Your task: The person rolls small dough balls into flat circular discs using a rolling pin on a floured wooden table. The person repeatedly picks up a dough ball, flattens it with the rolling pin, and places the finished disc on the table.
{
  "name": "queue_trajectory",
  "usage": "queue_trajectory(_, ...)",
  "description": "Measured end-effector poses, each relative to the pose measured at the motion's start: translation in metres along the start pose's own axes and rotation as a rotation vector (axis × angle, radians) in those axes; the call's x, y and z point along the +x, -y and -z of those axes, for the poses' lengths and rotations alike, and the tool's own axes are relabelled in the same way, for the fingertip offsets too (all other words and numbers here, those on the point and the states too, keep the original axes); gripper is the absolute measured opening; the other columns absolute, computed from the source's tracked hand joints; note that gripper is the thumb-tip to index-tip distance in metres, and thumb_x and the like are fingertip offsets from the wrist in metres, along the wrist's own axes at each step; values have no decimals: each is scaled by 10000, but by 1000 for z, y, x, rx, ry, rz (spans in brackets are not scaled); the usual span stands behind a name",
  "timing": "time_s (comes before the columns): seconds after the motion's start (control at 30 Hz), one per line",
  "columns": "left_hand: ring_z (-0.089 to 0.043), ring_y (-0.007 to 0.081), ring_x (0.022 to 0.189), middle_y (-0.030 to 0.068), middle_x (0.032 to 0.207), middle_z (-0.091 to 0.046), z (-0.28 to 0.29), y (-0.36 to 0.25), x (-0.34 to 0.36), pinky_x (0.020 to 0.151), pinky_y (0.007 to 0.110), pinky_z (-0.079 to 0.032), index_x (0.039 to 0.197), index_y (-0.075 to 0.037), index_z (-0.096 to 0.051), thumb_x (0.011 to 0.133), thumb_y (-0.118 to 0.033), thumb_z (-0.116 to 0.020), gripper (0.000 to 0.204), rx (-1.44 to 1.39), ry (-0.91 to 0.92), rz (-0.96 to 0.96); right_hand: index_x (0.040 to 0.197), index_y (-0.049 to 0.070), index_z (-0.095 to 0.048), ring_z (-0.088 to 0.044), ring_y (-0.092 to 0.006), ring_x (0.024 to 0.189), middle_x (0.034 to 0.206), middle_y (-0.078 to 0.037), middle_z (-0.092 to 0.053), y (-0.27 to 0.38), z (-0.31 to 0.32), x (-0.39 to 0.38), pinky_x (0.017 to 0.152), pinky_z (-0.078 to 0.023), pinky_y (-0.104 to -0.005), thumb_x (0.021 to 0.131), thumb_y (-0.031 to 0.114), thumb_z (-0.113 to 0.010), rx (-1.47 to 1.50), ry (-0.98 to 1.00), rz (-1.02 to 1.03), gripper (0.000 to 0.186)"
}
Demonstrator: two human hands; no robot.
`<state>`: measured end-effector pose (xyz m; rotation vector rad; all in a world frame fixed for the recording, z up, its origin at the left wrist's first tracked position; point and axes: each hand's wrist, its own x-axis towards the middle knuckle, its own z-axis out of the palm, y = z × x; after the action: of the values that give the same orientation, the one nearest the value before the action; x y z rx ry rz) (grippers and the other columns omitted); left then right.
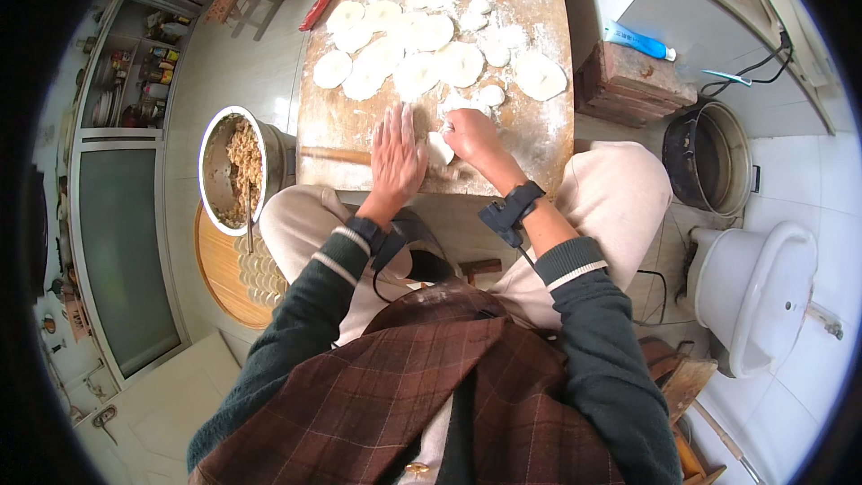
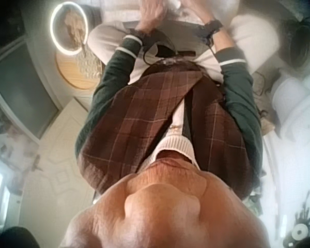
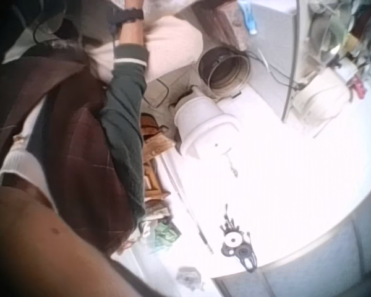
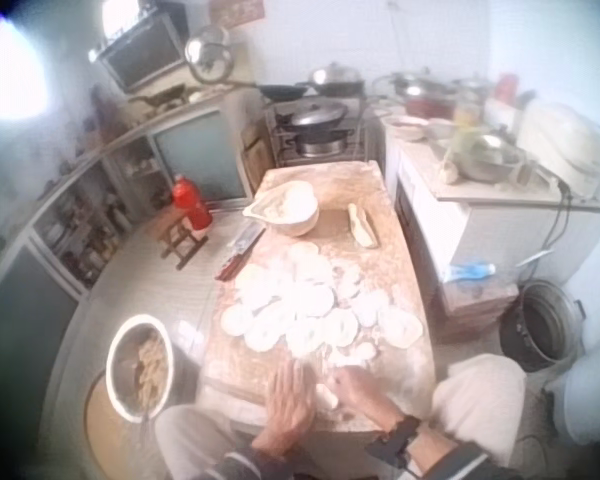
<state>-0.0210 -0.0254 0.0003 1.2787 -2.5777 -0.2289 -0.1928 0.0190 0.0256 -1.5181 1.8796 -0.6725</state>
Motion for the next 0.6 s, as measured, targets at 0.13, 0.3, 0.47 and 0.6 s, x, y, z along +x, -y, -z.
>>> queue_trajectory(0.13,-283,394,1446,239,1565,-286,4,-2,1,1193,489,-197,1509,25,-281,956,-278,-462,656,59,8,-49,766,1,-654,-642,-407,786,780,-218,-643,1,2,-1,701,-496,-498,754,152,-640,-211,91,126,152)
queue_trajectory(0.3,-225,387,1474,240,1585,-243,9,-10,24,1196,494,-177,1516,40,-255,948,-266,-471,681,-81,-123,-15,760,19,-660,-644,-400,778,783,-193,-654,7,2,-5,700,-502,-495,783,152,-639,-261,-52,184,136)
queue_trajectory(0.47,-282,403,1447,254,1565,-281,21,-12,-5,1190,513,-188,1520,27,-260,918,-267,-497,710,-13,18,-60,785,8,-658,-651,-407,803,802,-215,-653,3,5,-2,714,-511,-484,782,133,-634,-76,-66,48,128)
queue_trajectory(0.6,-285,410,1443,261,1559,-286,12,-10,4,1184,520,-199,1511,37,-268,928,-273,-482,694,-14,7,-32,793,13,-677,-665,-397,832,809,-229,-659,4,5,-5,720,-520,-483,793,143,-628,-242,97,107,138)
